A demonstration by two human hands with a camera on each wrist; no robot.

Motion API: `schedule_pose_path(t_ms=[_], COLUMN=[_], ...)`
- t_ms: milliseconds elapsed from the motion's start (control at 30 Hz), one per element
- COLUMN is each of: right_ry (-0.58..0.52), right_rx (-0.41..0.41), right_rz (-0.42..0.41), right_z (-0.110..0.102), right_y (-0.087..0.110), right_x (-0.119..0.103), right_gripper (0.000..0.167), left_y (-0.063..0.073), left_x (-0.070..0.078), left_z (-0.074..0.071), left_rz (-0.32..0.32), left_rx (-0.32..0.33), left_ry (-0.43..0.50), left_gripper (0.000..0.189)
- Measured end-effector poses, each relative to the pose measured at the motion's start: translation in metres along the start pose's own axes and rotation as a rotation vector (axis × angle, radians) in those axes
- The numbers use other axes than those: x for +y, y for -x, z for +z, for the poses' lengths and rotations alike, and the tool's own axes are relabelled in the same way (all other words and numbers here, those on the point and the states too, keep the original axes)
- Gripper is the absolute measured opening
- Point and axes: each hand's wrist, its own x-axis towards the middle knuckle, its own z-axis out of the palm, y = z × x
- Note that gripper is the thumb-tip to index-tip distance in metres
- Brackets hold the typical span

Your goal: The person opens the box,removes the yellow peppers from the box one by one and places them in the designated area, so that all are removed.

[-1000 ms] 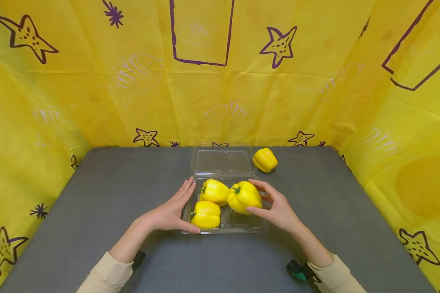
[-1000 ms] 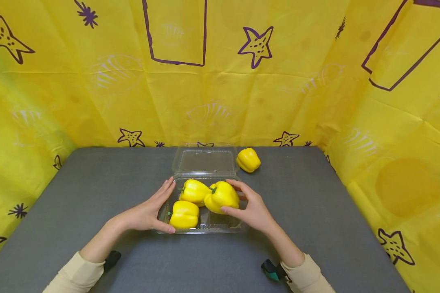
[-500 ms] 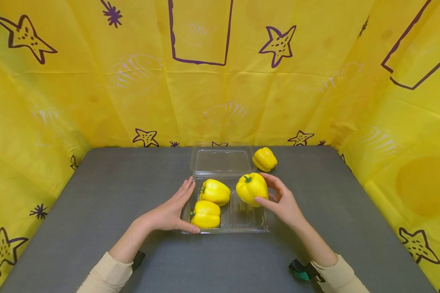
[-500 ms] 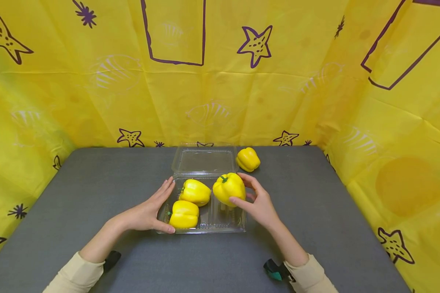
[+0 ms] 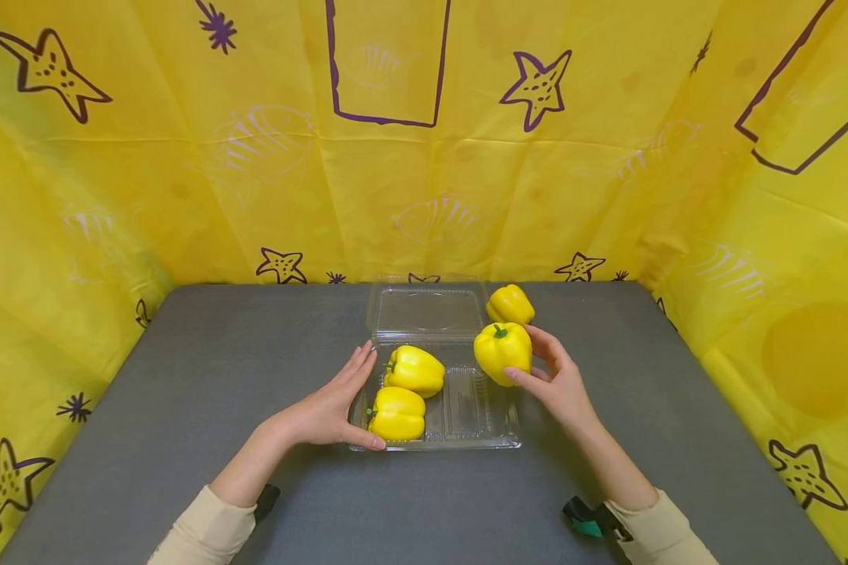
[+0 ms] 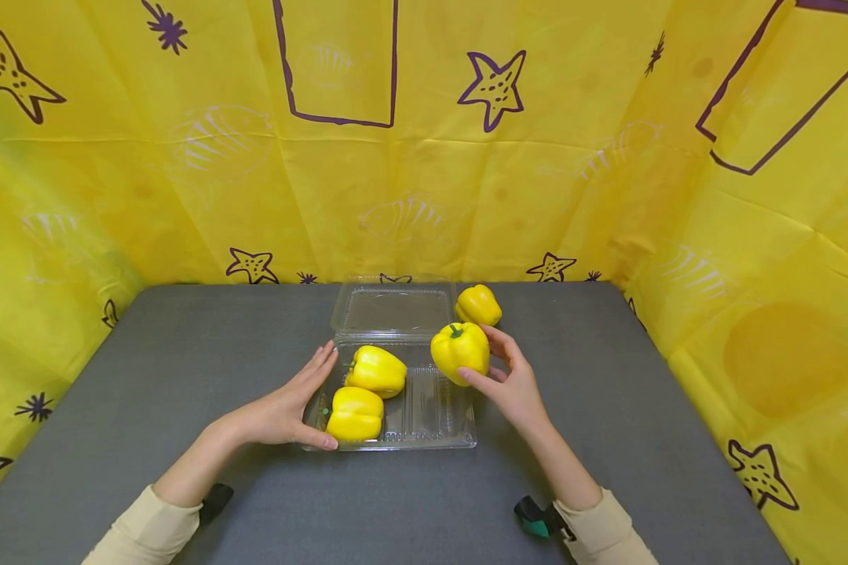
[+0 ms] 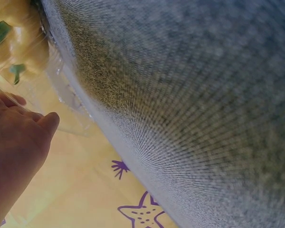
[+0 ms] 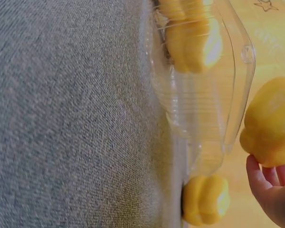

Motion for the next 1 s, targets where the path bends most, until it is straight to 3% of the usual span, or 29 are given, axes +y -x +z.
schedule_pose_path(t_ms=[667,1000], right_ry=[0.075,0.094], right_rx=[0.161,0.259], right_rz=[0.146,0.22], right_z=[-0.016,-0.031], right_y=[-0.011,-0.021], right_x=[0.002,0.015], right_gripper=[0.071,0.071], left_y=[0.001,0.001], left_x=[0.0,0.0], left_z=[-0.001,0.0], left_rz=[0.004,0.007], left_rx=[0.0,0.002], left_ry=[-0.003,-0.003], left_gripper=[0.133,0.133])
